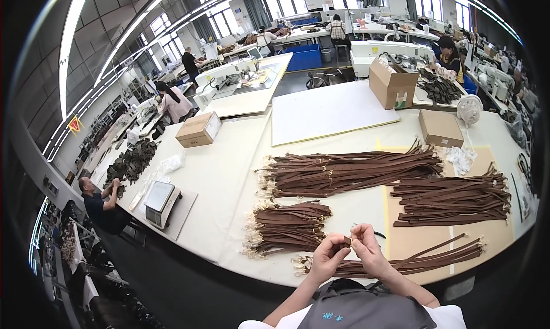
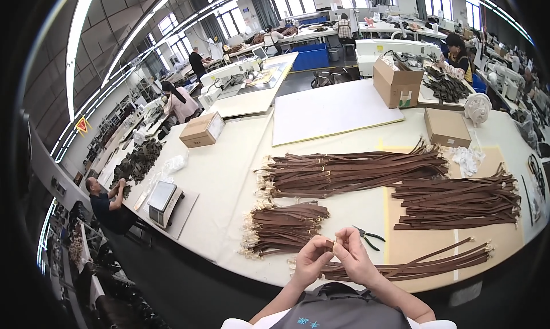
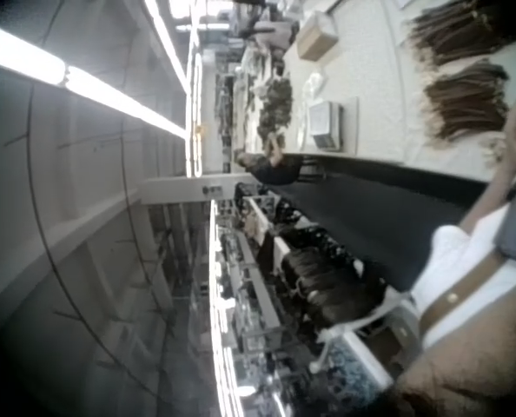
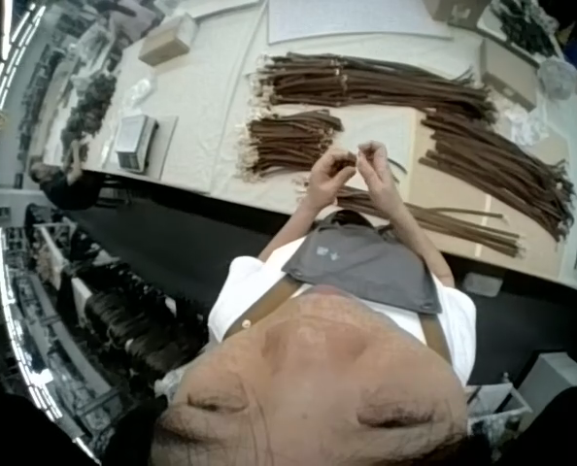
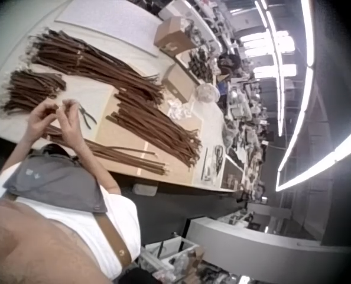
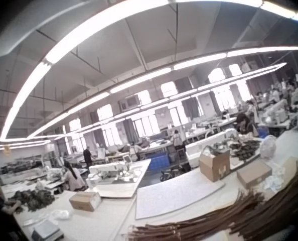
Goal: The recorder is attaching metal hooks and rings to thin leather straps in a leather goods workshop.
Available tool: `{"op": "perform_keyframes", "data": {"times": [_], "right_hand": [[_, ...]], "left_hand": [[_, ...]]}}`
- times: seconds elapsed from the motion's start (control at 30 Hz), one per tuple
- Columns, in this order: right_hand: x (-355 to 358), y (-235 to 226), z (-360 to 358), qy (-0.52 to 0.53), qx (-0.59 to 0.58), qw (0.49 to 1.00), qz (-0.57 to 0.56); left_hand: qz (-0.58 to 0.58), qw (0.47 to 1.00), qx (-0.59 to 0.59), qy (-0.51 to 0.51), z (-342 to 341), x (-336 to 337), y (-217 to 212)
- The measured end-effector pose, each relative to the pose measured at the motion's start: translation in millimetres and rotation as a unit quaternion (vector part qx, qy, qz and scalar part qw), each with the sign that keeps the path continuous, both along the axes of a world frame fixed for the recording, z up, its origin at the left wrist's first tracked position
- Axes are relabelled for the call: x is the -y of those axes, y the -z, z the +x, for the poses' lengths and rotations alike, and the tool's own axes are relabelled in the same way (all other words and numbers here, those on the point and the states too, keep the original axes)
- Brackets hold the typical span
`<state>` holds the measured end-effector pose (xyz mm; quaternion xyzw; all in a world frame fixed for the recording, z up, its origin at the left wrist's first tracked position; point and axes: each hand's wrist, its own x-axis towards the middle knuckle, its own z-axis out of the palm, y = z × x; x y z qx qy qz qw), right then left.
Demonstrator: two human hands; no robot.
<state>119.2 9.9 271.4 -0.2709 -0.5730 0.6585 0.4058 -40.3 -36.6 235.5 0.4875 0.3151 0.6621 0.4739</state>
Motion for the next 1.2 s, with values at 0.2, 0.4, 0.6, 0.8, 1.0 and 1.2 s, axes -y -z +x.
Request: {"op": "perform_keyframes", "data": {"times": [0.2,0.4,0.6,0.8,1.0,1.2], "right_hand": [[1.2,-5.8,2.8,0.066,0.173,0.954,0.235],[-40.1,-11.9,44.9,0.261,-0.045,0.960,0.085],[-55.8,-6.3,172.5,0.335,-0.343,0.877,-0.038],[13.6,47.5,184.1,0.247,0.088,0.958,-0.119],[19.2,56.3,232.2,0.335,-0.031,0.926,-0.169],[8.8,59.4,252.5,0.285,-0.074,0.932,-0.212]], "left_hand": [[-0.051,0.990,-0.128,-0.016,14.8,-0.8,10.6],[-0.133,0.969,-0.198,0.057,32.1,-30.8,36.4],[-0.089,0.960,-0.233,0.129,76.4,-60.4,51.2],[-0.037,0.931,-0.322,0.171,134.8,-66.2,47.0],[-0.001,0.934,-0.321,0.158,168.9,-78.3,43.4],[0.026,0.926,-0.354,0.131,199.7,-83.8,28.5]]}}
